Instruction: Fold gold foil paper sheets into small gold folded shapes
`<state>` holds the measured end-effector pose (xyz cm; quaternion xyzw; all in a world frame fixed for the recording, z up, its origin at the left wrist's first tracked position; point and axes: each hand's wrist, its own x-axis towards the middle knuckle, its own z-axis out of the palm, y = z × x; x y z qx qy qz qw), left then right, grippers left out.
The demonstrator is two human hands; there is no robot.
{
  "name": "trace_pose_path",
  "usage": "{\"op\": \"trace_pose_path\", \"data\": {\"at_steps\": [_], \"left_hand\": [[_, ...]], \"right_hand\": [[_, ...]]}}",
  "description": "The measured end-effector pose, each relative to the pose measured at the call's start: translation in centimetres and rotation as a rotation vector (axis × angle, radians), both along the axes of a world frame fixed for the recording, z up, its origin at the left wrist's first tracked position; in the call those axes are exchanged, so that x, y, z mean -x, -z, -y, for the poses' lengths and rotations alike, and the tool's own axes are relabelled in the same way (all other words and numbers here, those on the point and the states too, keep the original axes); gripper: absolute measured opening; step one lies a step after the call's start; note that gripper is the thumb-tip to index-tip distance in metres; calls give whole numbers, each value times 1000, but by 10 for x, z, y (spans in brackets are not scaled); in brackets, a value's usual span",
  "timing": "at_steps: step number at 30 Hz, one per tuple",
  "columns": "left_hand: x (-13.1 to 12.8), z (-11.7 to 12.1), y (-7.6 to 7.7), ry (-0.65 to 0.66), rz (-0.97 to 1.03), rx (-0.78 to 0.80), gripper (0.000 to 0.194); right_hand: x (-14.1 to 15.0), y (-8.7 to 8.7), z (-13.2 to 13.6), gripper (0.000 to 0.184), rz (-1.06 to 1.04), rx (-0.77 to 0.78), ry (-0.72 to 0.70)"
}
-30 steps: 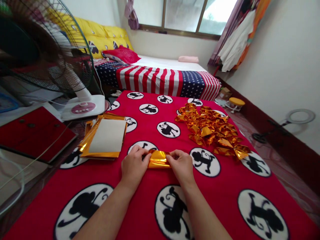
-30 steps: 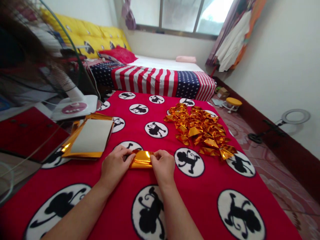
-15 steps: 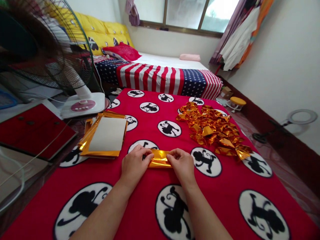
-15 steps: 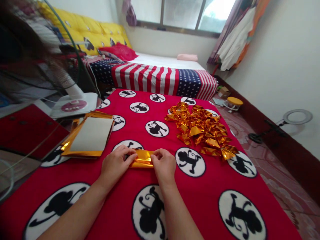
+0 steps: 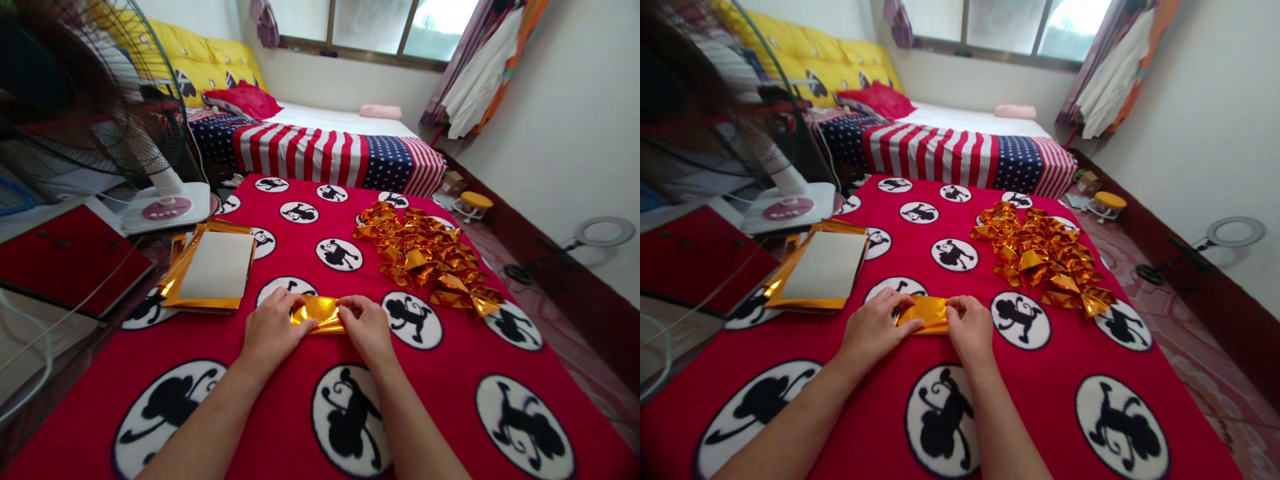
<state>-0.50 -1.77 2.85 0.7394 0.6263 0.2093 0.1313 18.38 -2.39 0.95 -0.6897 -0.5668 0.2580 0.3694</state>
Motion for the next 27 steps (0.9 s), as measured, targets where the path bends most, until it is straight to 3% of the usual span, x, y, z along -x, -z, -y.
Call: {"op": "trace_pose_path", "data": {"at_steps": [6, 12, 21, 25, 27], "left_hand": [[-2, 3, 0, 15, -46, -14, 39], [-5, 5, 0, 13, -73, -25, 42], [11, -4, -7, 123, 26, 140, 38], [10, -4, -5, 111, 9, 129, 38], [10, -4, -4, 115, -9, 116, 35]], "right_hand": [[3, -6, 6, 23, -38, 1, -19], [15, -13, 20, 36, 154, -32, -29], [13, -12, 25, 33, 176, -15, -68], [29, -15, 33, 28, 223, -222, -17], [47, -18, 41, 35, 153, -328, -103]]}}
